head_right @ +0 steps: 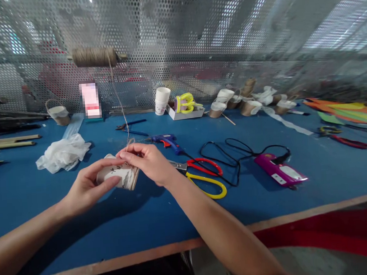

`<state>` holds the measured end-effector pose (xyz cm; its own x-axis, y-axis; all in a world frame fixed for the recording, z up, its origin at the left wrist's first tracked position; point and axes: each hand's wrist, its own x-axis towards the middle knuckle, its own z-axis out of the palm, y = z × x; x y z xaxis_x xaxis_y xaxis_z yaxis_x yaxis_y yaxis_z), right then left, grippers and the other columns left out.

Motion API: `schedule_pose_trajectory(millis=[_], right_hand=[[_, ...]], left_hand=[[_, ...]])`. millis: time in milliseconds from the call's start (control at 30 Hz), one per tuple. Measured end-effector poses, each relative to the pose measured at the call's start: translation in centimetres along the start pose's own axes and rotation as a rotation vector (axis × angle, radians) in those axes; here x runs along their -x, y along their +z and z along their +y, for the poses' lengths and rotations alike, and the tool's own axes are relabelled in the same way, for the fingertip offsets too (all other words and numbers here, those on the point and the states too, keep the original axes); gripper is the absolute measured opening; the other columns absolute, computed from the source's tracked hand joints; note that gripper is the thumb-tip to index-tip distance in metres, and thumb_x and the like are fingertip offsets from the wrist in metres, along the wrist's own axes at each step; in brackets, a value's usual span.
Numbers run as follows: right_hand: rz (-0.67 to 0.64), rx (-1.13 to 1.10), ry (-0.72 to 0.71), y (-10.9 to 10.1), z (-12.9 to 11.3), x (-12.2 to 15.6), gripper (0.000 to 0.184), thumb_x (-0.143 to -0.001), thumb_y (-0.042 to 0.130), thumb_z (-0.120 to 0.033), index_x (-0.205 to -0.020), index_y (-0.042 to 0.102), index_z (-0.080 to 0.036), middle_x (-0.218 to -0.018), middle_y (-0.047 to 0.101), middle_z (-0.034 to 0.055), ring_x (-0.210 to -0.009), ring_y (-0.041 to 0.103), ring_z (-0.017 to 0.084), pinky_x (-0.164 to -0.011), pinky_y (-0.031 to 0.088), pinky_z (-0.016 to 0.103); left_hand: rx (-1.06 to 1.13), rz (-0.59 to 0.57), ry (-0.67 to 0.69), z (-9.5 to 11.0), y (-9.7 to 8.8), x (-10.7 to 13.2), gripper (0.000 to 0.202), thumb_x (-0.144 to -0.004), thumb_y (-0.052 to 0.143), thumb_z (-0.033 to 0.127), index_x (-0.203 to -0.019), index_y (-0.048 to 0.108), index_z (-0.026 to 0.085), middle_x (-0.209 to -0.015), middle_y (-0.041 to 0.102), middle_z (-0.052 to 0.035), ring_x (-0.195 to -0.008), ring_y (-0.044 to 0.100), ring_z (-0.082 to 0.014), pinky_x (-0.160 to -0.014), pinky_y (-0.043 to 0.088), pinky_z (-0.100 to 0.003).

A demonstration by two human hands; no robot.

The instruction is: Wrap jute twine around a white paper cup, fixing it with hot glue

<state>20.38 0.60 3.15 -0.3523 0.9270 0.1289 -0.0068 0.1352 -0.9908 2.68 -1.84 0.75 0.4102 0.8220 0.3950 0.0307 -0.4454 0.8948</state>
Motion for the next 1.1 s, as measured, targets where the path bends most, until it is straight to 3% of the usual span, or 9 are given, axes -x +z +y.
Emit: schedule_pose_trajectory(millis=[200,333,467,567,700,800,967,1033,1100], right_hand=[[-0.218,0.11,0.014,-0.1,-1.4,-1.0,0.017,-0.084,0.058,-0.029,-0.085,0.07,-0.017,-0.085,0.068,0.0024,-0.082,0.061,0.013,-0.077,0.047,0.028],[-0.26,0.242,-0.044,0.1,-2.7,-1.7,0.019,-0.084,0.057,-0.032,-0.086,0.069,-0.017,-0.084,0.067,0.0021,-0.078,0.061,0.013,-0.07,0.047,0.026],[-0.363,0.478,-0.175,0.7,-3.8,-2.4,0.019,-0.085,0.057,-0.031,-0.085,0.07,-0.017,-0.093,0.066,0.0037,-0.087,0.06,0.014,-0.079,0.046,0.027],[-0.426,0.557,-0.155,1.1,-3.8,-2.7,0.019,-0.084,0.057,-0.031,-0.085,0.07,-0.017,-0.09,0.067,0.0028,-0.085,0.061,0.015,-0.076,0.046,0.027],[-0.434,0.562,-0.119,1.2,-3.8,-2.9,0.027,-0.085,0.055,-0.039,-0.081,0.071,-0.018,-0.084,0.07,0.0018,-0.083,0.062,0.015,-0.073,0.046,0.026],[-0.318,0.578,-0.101,-0.6,-4.1,-2.9,0.031,-0.088,0.05,-0.04,-0.084,0.07,-0.016,-0.089,0.071,0.0044,-0.084,0.063,0.015,-0.076,0.046,0.027],[0.329,0.898,0.12,-7.6,-2.4,-3.1,0.028,-0.089,0.046,-0.035,-0.082,0.067,-0.017,-0.087,0.07,0.0082,-0.078,0.063,0.017,-0.067,0.046,0.029],[0.386,0.972,0.212,-10.3,-0.8,-3.1,0.015,-0.075,0.062,-0.024,-0.062,0.062,-0.018,-0.069,0.067,0.0092,-0.073,0.062,0.022,-0.064,0.044,0.032],[0.381,1.001,0.303,-12.0,1.0,-3.0,0.023,-0.06,0.071,-0.014,-0.048,0.054,-0.021,-0.053,0.06,0.0045,-0.065,0.06,0.022,-0.059,0.041,0.032]], left_hand=[[-0.007,-0.085,-0.011,0.4,0.1,0.0,0.025,-0.082,0.06,0.019,-0.106,0.066,0.015,-0.1,0.071,-0.0071,-0.08,0.063,-0.013,-0.068,0.049,-0.019],[-0.012,-0.117,-0.031,0.6,0.2,0.0,0.027,-0.083,0.058,0.02,-0.108,0.065,0.014,-0.099,0.071,-0.0088,-0.081,0.063,-0.0153,-0.069,0.05,-0.023],[-0.033,-0.122,-0.049,0.7,0.3,0.1,0.023,-0.082,0.058,0.02,-0.102,0.065,0.013,-0.079,0.069,-0.0048,-0.062,0.057,-0.012,-0.056,0.047,-0.022],[-0.03,-0.104,-0.073,0.7,0.4,0.1,0.016,-0.081,0.057,0.021,-0.091,0.065,0.012,-0.064,0.064,-0.0015,-0.05,0.049,-0.0091,-0.046,0.041,-0.02],[-0.068,-0.096,-0.093,0.8,0.5,0.0,0.021,-0.08,0.057,0.023,-0.095,0.064,0.01,-0.068,0.065,-0.0029,-0.052,0.05,-0.0097,-0.047,0.042,-0.019],[-0.123,-0.091,-0.118,1.0,0.4,0.0,0.027,-0.081,0.057,0.024,-0.104,0.064,0.012,-0.083,0.069,-0.0064,-0.061,0.057,-0.0121,-0.053,0.045,-0.02],[-0.178,-0.04,-0.122,0.9,0.2,0.0,0.028,-0.085,0.054,0.029,-0.106,0.065,0.014,-0.092,0.07,-0.0083,-0.066,0.059,-0.0131,-0.056,0.046,-0.021],[-0.168,0.005,-0.108,0.7,0.1,0.0,0.028,-0.088,0.05,0.031,-0.104,0.065,0.015,-0.09,0.07,-0.0078,-0.069,0.061,-0.0139,-0.059,0.048,-0.022],[-0.147,0.052,-0.089,0.5,0.2,0.0,0.028,-0.09,0.047,0.031,-0.103,0.065,0.014,-0.088,0.07,-0.0073,-0.07,0.062,-0.0138,-0.06,0.049,-0.022]])
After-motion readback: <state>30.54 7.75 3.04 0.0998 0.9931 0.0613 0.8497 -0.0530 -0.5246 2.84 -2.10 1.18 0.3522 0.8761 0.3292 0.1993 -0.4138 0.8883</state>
